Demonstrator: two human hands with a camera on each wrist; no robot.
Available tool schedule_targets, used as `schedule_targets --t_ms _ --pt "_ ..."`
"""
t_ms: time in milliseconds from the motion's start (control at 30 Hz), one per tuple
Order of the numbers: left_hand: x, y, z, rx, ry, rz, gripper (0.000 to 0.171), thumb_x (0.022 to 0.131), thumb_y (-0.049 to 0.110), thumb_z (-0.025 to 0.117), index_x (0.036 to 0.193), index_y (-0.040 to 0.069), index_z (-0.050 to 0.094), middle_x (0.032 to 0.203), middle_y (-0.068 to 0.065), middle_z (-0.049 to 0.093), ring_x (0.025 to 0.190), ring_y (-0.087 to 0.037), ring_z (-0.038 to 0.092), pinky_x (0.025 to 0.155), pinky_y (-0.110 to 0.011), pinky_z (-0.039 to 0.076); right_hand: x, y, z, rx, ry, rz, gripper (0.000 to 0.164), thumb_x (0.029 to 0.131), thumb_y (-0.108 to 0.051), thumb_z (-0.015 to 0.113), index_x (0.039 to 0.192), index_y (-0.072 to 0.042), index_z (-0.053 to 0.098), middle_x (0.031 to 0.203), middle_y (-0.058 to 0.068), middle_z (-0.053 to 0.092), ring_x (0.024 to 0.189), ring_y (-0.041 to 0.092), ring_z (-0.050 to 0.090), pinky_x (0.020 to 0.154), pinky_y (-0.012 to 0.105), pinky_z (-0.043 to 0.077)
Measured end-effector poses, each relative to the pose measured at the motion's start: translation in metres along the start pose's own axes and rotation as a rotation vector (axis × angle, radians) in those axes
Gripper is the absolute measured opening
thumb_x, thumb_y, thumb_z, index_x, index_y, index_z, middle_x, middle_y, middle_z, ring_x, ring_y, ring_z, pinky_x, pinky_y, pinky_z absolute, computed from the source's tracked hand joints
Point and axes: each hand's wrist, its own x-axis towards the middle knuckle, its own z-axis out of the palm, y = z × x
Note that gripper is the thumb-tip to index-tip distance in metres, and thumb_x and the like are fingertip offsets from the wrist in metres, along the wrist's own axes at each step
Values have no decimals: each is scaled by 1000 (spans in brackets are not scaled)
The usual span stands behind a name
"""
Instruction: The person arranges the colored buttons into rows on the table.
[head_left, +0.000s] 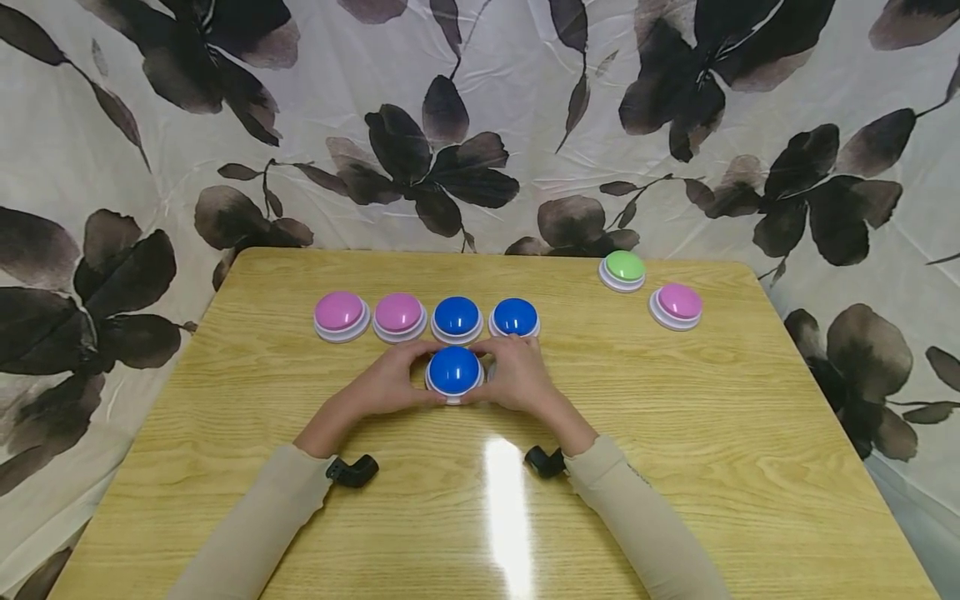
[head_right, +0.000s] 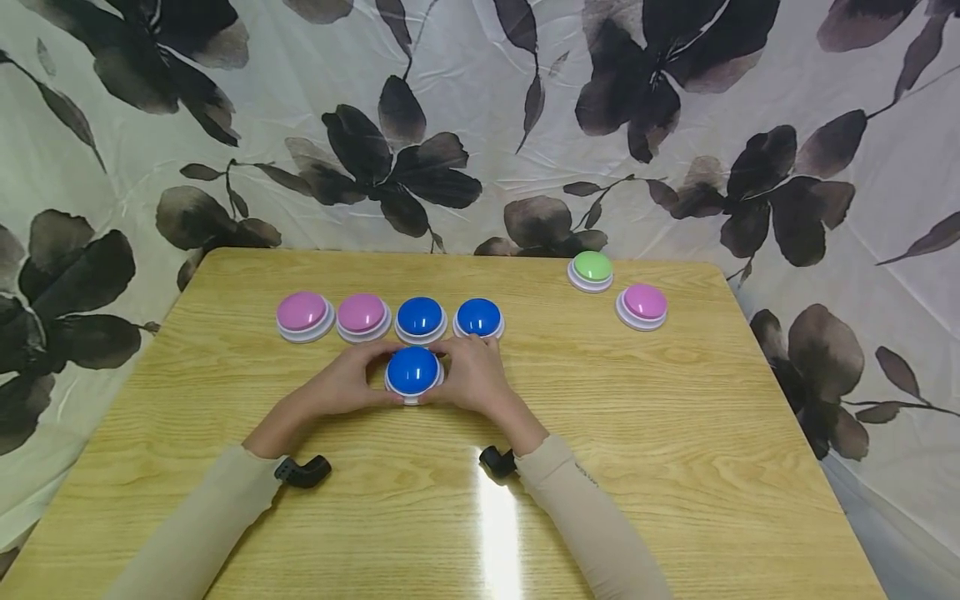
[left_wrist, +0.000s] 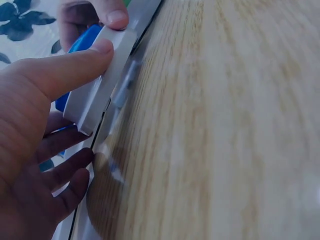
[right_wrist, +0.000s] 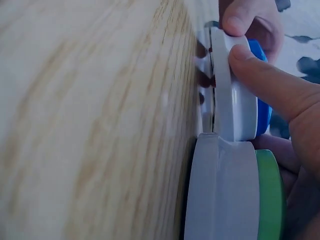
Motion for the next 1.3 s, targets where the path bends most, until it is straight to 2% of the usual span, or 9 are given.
schedule_targets --t_ms 300,500,667,967,1300 --pt "0 1 1 59 7 -22 78 72 50 83 133 11 56 128 -1 58 120 -18 52 103 -40 41 3 3 -5 55 -63 37 72 59 -55 89 121 -24 69 107 -12 69 101 11 58 102 49 25" --pt "0 3 1 63 -14 -45 79 71 51 83 133 10 56 127 -1 58 119 -18 53 103 -39 41 5 4 -6 55 -95 38 70 60 -52 89 120 -22 70 108 -11 69 99 10 60 103 52 25" --pt "0 4 0 65 -11 -48 78 71 48 85 132 9 56 127 -2 59 119 -18 53 103 -39 41 6 4 -6 49 -94 41 69 60 -51 90 119 -22 70 107 -10 70 99 10 60 103 50 27" --pt "1 1 2 94 -14 -63 79 70 51 84 132 11 56 127 -1 58 119 -18 53 102 -38 42 6 3 -6 47 -111 66 68 61 -49 90 119 -20 70 109 -8 69 99 11 60 102 48 28" --pt "-1 2 1 121 -9 -62 79 72 51 83 133 10 55 128 -2 57 120 -18 52 103 -39 41 6 3 -4 34 -103 54 68 61 -51 89 119 -19 70 109 -8 69 102 11 60 102 49 28"
